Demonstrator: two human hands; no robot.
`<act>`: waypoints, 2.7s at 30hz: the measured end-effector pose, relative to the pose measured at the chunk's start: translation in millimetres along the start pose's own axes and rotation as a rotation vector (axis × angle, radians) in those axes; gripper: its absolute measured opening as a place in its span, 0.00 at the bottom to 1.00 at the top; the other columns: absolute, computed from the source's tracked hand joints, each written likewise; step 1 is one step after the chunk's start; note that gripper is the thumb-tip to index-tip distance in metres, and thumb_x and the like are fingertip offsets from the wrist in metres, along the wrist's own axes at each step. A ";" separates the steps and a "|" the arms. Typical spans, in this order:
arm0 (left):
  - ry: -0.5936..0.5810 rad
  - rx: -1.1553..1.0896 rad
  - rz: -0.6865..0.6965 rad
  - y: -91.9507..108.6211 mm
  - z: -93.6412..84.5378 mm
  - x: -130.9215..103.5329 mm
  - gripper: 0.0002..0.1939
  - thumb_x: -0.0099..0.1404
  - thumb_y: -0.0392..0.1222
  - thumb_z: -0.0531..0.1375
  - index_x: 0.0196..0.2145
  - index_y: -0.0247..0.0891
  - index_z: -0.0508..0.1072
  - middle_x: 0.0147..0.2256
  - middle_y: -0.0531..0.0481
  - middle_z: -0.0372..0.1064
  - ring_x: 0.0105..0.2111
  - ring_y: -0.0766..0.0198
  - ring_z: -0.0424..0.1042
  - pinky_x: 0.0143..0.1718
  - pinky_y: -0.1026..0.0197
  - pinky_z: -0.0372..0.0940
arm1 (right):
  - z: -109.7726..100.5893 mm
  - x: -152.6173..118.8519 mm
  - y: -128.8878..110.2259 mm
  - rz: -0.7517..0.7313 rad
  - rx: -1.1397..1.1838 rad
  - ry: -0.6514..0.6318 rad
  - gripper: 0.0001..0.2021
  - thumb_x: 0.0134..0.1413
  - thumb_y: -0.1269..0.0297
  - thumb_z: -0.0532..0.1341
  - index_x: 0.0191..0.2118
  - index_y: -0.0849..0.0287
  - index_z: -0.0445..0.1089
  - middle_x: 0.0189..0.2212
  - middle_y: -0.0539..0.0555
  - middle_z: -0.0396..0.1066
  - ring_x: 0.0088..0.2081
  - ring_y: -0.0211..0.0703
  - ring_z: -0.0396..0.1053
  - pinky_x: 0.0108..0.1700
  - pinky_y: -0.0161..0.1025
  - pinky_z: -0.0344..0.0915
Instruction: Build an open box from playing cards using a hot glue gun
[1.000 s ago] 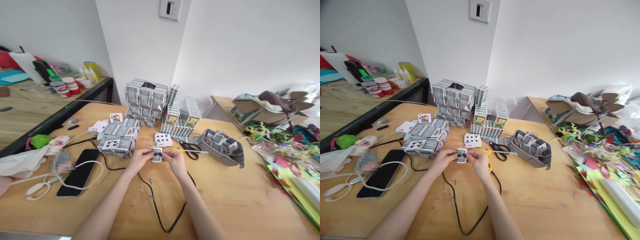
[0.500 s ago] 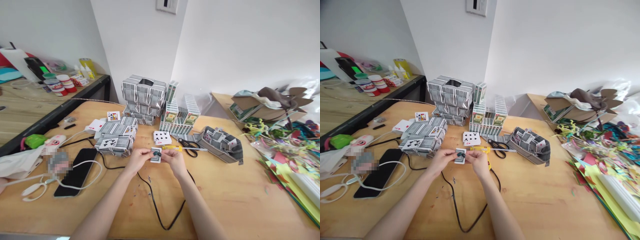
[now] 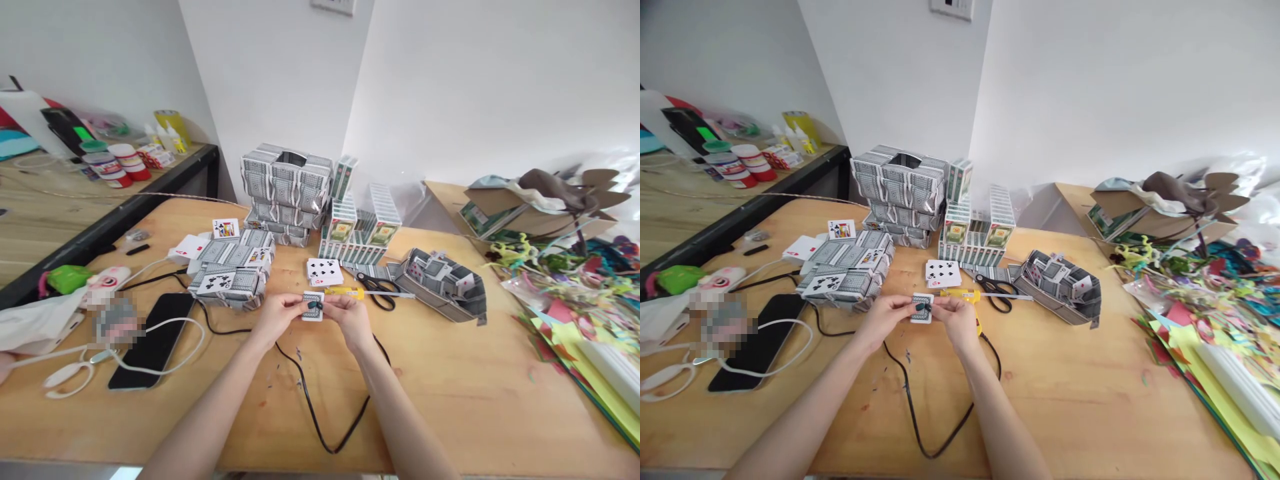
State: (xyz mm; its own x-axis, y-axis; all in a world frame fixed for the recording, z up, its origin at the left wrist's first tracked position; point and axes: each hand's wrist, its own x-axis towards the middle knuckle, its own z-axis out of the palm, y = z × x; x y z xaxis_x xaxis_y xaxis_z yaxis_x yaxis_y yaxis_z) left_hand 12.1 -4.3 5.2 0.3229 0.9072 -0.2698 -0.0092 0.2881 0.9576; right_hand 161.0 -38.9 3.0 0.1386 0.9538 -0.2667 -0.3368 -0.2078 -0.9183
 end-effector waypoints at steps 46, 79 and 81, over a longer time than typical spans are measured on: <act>-0.099 -0.300 -0.036 1.6 -4.2 -0.3 0.18 0.47 0.46 0.65 0.36 0.34 0.75 0.35 0.43 0.75 0.32 0.57 0.73 0.29 0.58 0.68 | -0.9 -5.7 -6.9 -0.133 -0.181 -0.044 0.13 0.37 0.54 0.67 0.27 0.59 0.70 0.24 0.51 0.72 0.25 0.39 0.68 0.27 0.36 0.66; -0.329 -0.362 0.059 2.3 -1.0 -8.3 0.20 0.50 0.44 0.65 0.42 0.39 0.74 0.46 0.43 0.68 0.45 0.56 0.68 0.44 0.57 0.63 | -5.2 -11.7 -7.3 -0.168 -0.187 -0.097 0.16 0.45 0.50 0.61 0.30 0.59 0.70 0.15 0.44 0.58 0.16 0.29 0.50 0.17 0.30 0.47; -0.269 -0.385 0.050 0.0 1.7 -6.2 0.18 0.51 0.46 0.64 0.39 0.37 0.75 0.43 0.42 0.71 0.41 0.57 0.70 0.41 0.58 0.64 | -4.0 -11.8 -6.6 -0.196 -0.202 -0.077 0.17 0.45 0.48 0.59 0.31 0.59 0.69 0.14 0.44 0.59 0.14 0.29 0.50 0.15 0.30 0.48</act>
State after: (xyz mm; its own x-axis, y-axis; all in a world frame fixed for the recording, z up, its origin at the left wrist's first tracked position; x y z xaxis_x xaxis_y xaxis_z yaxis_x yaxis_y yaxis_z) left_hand 11.7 -10.4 7.1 0.5466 0.8257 -0.1394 -0.3649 0.3848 0.8478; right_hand 165.3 -49.6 11.0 0.1089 0.9921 -0.0627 -0.1171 -0.0498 -0.9919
